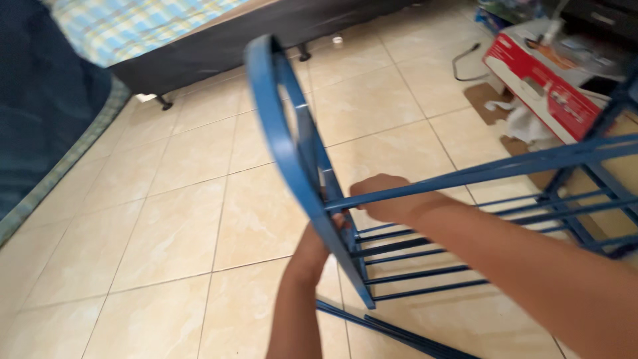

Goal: The person assembles a blue metal frame by inserting horizontal bars into slots on two vertical side frames. The person repeatedly picks up bars from the floor and fits them into place, gradually building the structure.

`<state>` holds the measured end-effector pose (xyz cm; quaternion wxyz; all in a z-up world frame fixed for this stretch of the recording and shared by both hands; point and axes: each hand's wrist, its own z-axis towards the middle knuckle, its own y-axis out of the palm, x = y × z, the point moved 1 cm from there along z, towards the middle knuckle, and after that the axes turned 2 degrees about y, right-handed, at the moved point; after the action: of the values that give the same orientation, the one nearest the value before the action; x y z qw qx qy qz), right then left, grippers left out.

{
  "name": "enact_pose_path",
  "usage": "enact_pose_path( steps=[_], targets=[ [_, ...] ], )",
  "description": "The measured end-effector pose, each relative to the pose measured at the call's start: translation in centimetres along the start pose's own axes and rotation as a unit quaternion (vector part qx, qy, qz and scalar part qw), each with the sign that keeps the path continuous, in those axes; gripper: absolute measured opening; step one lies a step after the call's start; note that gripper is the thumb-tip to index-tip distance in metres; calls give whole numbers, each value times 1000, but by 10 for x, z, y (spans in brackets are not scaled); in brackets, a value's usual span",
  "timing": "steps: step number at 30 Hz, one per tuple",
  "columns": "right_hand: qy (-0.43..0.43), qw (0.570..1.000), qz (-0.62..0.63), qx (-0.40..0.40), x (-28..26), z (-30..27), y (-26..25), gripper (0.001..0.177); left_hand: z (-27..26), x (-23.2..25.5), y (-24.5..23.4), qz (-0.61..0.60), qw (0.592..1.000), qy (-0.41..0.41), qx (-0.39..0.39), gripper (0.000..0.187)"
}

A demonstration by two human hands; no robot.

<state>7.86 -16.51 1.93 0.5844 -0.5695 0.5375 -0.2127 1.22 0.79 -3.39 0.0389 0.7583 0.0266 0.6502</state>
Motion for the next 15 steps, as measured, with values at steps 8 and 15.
enact_pose_path(
  steps=[8,15],
  targets=[
    [-82,981,59,-164,8,29,-13,24,4,-5,-7,-29,993,104,-47,41],
    [73,987,2,-141,-13,17,-21,45,10,-5,1,20,1000,2,15,78]
  ],
)
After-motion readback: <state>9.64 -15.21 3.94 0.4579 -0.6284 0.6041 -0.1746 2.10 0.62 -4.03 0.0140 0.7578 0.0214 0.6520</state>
